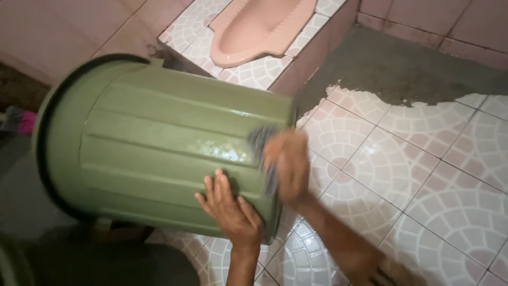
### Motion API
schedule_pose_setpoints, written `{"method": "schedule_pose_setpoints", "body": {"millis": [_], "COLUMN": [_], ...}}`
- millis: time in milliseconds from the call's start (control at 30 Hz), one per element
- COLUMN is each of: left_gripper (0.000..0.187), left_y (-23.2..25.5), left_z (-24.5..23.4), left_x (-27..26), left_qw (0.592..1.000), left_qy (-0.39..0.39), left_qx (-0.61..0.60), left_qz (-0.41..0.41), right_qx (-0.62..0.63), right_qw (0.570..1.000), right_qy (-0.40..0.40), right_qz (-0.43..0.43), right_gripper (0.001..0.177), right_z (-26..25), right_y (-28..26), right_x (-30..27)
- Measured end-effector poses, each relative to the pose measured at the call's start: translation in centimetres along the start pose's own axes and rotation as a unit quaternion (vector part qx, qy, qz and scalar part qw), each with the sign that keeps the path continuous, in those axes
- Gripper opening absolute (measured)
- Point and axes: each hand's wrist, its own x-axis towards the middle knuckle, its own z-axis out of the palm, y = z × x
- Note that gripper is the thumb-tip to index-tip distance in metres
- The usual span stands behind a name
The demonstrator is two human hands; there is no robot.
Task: The person scrubs the exterior of a green plastic trash can with a metal scouring pad while it lies on its side. They repeatedly dip a small cup into a nearby water container and pour water over the can to rinse it during the process.
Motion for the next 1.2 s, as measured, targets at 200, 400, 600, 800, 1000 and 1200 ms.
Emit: {"method": "schedule_pose_setpoints", "body": {"millis": [200,400,600,800,1000,1200], "left_gripper": [0.050,0.052,0.052,0.052,0.055,0.056], "left_y": [-0.3,0.5,0.1,-0.4,0.2,0.0], "left_z": [0.5,-0.1,0.2,0.5,0.1,0.3], "left_x": [0.0,0.6,0.1,0.0,0.3,0.0], "left_qw": [1.000,1.000,1.000,1.000,1.000,1.000], "left_qy": [0.022,0.006,0.012,0.017,0.008,0.006], "left_qx": [0.009,0.004,0.012,0.010,-0.010,0.004], "left_qz": [0.008,0.006,0.004,-0.005,0.003,-0.008], "right_qx": [0.002,0.016,-0.004,0.016,0.017,0.073], "right_qw": [0.998,0.980,1.000,0.997,0.970,0.994], "right_qy": [-0.041,0.102,-0.007,-0.038,0.109,0.037], "right_qz": [-0.042,0.171,0.001,-0.063,0.214,0.068], "right_gripper": [0.040,0.044,0.033,0.037,0.048,0.033], "right_z": [0.1,0.9,0.0,0.2,0.6,0.5], "right_y": [0.8,10.3,-1.2,1.2,12.4,1.2], "right_x": [0.4,5.5,-0.9,0.4,5.8,-0.8]}}
